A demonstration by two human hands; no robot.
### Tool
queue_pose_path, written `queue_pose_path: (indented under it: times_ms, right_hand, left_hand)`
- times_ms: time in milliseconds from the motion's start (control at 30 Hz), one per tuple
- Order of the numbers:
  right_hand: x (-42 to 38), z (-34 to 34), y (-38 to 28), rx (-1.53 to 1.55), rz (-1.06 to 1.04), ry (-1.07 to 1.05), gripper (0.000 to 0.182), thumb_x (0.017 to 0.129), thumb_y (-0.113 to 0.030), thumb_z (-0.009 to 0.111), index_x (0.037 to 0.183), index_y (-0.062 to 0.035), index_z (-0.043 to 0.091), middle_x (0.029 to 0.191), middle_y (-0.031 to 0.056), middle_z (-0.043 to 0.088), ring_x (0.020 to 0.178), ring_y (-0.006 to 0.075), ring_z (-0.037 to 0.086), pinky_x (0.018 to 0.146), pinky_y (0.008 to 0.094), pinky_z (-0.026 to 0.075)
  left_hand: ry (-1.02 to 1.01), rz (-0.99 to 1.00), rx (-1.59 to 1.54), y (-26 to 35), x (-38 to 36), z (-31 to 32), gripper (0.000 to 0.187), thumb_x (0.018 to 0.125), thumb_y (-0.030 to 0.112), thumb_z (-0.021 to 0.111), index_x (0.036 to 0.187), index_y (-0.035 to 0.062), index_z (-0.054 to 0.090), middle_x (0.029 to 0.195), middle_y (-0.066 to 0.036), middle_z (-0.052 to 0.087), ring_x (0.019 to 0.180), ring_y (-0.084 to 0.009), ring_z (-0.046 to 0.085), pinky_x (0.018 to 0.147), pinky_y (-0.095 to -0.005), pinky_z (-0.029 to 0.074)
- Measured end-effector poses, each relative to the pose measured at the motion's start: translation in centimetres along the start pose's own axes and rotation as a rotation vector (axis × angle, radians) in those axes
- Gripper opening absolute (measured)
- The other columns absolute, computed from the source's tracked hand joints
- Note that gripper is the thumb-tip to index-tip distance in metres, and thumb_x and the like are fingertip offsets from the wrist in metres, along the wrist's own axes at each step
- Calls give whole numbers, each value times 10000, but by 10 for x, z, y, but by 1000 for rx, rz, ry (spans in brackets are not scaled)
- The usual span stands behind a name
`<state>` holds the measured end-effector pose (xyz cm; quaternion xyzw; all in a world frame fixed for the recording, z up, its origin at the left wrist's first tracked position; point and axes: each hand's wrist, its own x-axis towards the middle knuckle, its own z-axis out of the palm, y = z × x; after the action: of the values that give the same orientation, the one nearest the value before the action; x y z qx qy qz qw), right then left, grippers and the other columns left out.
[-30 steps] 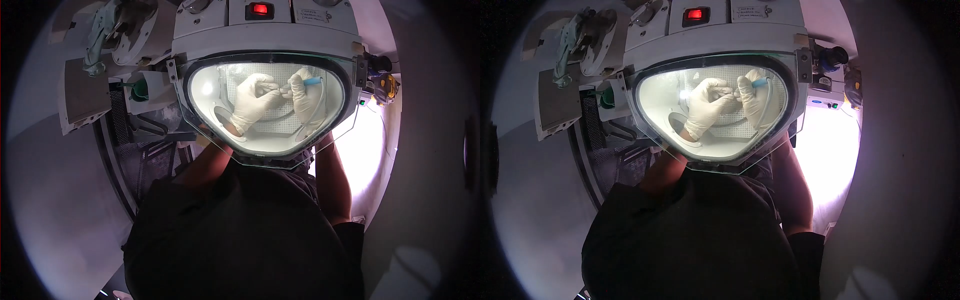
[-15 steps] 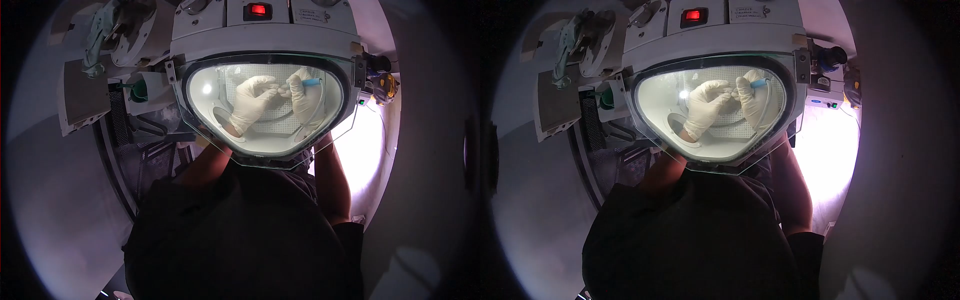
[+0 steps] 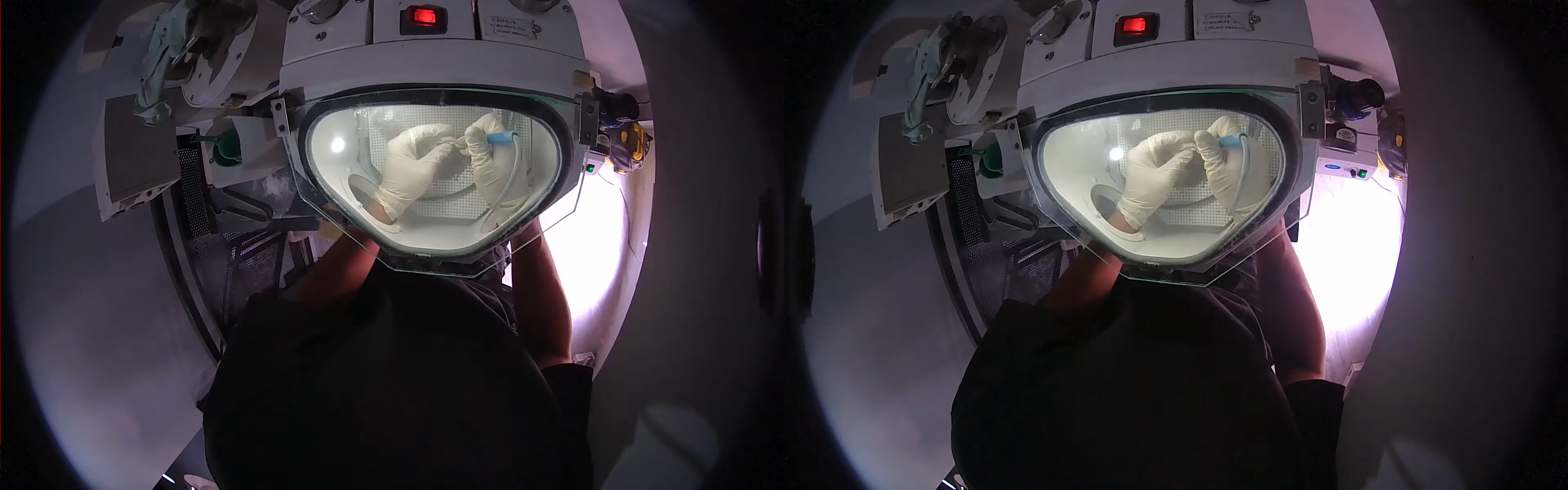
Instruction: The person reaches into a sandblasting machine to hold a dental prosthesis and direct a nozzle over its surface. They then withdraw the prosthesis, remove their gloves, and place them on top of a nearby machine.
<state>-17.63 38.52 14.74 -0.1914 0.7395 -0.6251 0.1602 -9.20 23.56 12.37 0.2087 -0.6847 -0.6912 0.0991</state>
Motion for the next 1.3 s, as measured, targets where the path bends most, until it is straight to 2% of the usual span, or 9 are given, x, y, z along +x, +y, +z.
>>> queue_pose_path:
  times_ms: [300, 367, 400, 467, 600, 667, 967, 1067, 1300]
  right_hand:
    - [1, -1, -1, -53, -25, -20, 474, 1059, -496, 601, 889, -54, 598, 666, 109, 596, 619, 213, 579, 600, 400, 462]
    - [1, 0, 0, -52, -25, -15, 461, 1064, -481, 601, 891, -54, 597, 658, 98, 582, 613, 199, 564, 593, 388, 457]
    - [1, 0, 1, -51, -25, -12, 454, 1066, -474, 601, 892, -54, 597, 655, 93, 576, 610, 192, 557, 590, 382, 454]
    - [1, -1, 0, -28, -18, -18, 436, 1069, -453, 606, 890, -55, 595, 654, 78, 561, 611, 171, 536, 586, 367, 448]
    - [0, -1, -2, 5, -27, -10, 415, 1073, -424, 613, 881, -56, 588, 665, 54, 548, 623, 139, 507, 584, 347, 440]
    - [-1, -2, -3, 23, -22, -14, 405, 1074, -413, 616, 882, -58, 585, 679, 52, 556, 635, 138, 514, 588, 346, 442]
    - [-1, -2, -3, 22, -33, -22, 389, 1075, -404, 615, 897, -60, 588, 688, 58, 568, 641, 145, 534, 590, 349, 444]
    - [-1, -5, -3, -12, 34, -79, 463, 1107, -446, 533, 939, -29, 645, 829, 65, 712, 803, 149, 664, 773, 322, 540]
    - [-1, -4, 2, -40, 5, -59, 467, 1085, -484, 553, 952, -41, 616, 822, 66, 690, 823, 163, 688, 783, 340, 548]
  left_hand:
    - [-8, -10, 7, 5, -2, 0, 217, 944, 40, 767, 1155, -7, 746, 1027, -82, 782, 921, -116, 725, 819, -268, 595]
    - [-14, 83, 91, 1, -1, -1, 193, 939, 44, 773, 1125, -5, 761, 1023, -90, 786, 909, -121, 730, 810, -272, 597]
    - [-15, -29, 32, 12, -3, 0, 160, 931, 46, 780, 1083, -2, 779, 1021, -89, 792, 900, -130, 736, 811, -284, 599]
    - [0, 75, 101, 0, -1, -2, 152, 925, 49, 787, 1068, 1, 781, 1001, -76, 792, 890, -127, 731, 809, -288, 597]
    - [-13, -45, 59, 4, -1, -3, 141, 922, 72, 801, 1043, 4, 781, 967, -71, 785, 872, -117, 717, 810, -285, 585]
    - [9, 70, 123, -2, 0, -3, 140, 920, 76, 804, 1039, 5, 780, 962, -72, 784, 868, -118, 716, 808, -287, 582]
    - [10, 99, 182, -7, 2, -6, 134, 935, 109, 797, 1010, -1, 782, 974, -82, 779, 912, -146, 716, 836, -305, 567]
    - [3, 73, 94, -8, 1, -4, 148, 958, 133, 783, 1029, 3, 783, 971, -79, 778, 912, -144, 714, 837, -304, 566]
    - [-8, 41, 19, -11, 1, -5, 144, 964, 137, 785, 1025, 6, 782, 983, -68, 765, 905, -133, 703, 820, -298, 567]
